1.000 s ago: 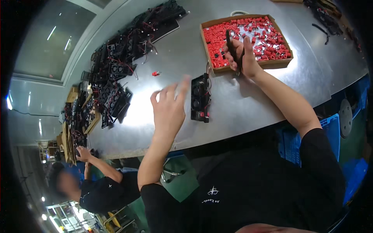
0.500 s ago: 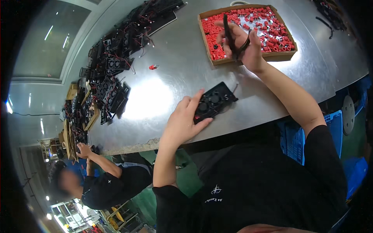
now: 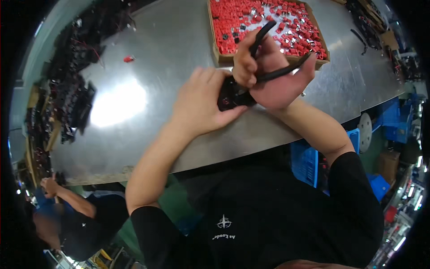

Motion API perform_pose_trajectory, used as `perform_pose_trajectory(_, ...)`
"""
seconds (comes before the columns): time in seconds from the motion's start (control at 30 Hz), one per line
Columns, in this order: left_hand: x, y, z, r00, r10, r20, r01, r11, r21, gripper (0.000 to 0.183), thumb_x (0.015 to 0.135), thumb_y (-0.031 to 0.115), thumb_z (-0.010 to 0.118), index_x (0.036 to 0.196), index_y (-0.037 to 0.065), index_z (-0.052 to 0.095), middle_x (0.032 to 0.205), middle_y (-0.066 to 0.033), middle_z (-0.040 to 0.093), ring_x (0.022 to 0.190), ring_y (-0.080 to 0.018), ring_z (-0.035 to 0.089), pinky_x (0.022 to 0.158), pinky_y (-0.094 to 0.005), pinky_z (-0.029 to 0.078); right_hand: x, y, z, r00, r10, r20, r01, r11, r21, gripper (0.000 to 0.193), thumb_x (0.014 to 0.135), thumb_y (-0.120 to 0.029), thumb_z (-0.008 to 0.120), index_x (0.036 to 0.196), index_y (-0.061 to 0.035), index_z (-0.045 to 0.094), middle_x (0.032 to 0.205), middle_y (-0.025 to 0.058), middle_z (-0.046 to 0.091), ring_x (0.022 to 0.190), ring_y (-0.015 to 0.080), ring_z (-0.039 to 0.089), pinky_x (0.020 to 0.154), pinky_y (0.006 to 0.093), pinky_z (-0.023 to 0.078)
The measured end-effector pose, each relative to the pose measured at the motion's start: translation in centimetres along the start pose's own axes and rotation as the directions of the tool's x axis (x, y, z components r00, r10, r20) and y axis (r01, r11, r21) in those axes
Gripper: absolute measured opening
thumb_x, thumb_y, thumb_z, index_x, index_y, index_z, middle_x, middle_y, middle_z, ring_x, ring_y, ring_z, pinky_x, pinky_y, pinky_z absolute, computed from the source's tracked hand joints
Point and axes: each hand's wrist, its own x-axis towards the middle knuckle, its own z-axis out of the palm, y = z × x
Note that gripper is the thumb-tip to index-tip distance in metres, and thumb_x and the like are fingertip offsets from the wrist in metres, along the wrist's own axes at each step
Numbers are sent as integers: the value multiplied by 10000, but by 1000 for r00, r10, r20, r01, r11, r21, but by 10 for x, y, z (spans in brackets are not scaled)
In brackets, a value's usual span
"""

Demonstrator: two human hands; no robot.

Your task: Assembling electronic cooling fans by attaching wires and components at a factory workbench.

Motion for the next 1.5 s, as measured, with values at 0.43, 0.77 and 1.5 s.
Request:
perform_pose_trajectory(0.43, -14, 3, 10, 990, -111, -86, 121, 985, 127, 595, 720, 497, 885, 1048, 80, 617, 990, -89, 643, 1037, -290, 627, 878, -449, 468, 8, -2, 35, 955, -3, 295, 146, 874, -463, 1138, 720, -1032, 576, 1395, -118, 510, 971, 29, 467, 741, 142, 440, 684, 327, 339)
perform_pose_trajectory(0.77, -13, 11, 16, 974, -183, -130, 199, 973, 117, 580, 731, 502, 886, 1062, 92, 643, 1012, -84, 672, 1061, -259, 645, 913, -419, 479, -2, 17, 33, 991, -13, 131, 81, 849, -523, 1135, 683, -1067, 549, 1276, -100, 513, 933, 47, 444, 762, 172, 435, 712, 350, 356)
perform_pose_trajectory(1.5, -11, 15, 9, 948, -317, 19, 309, 936, 170, 570, 755, 523, 871, 1047, 59, 713, 996, -102, 711, 1003, -277, 705, 867, -449, 524, -3, 7, 24, 987, 150, 50, -108, 871, -480, 1027, 655, -1077, 561, 1023, -120, 502, 767, -4, 421, 625, 125, 356, 612, 312, 295)
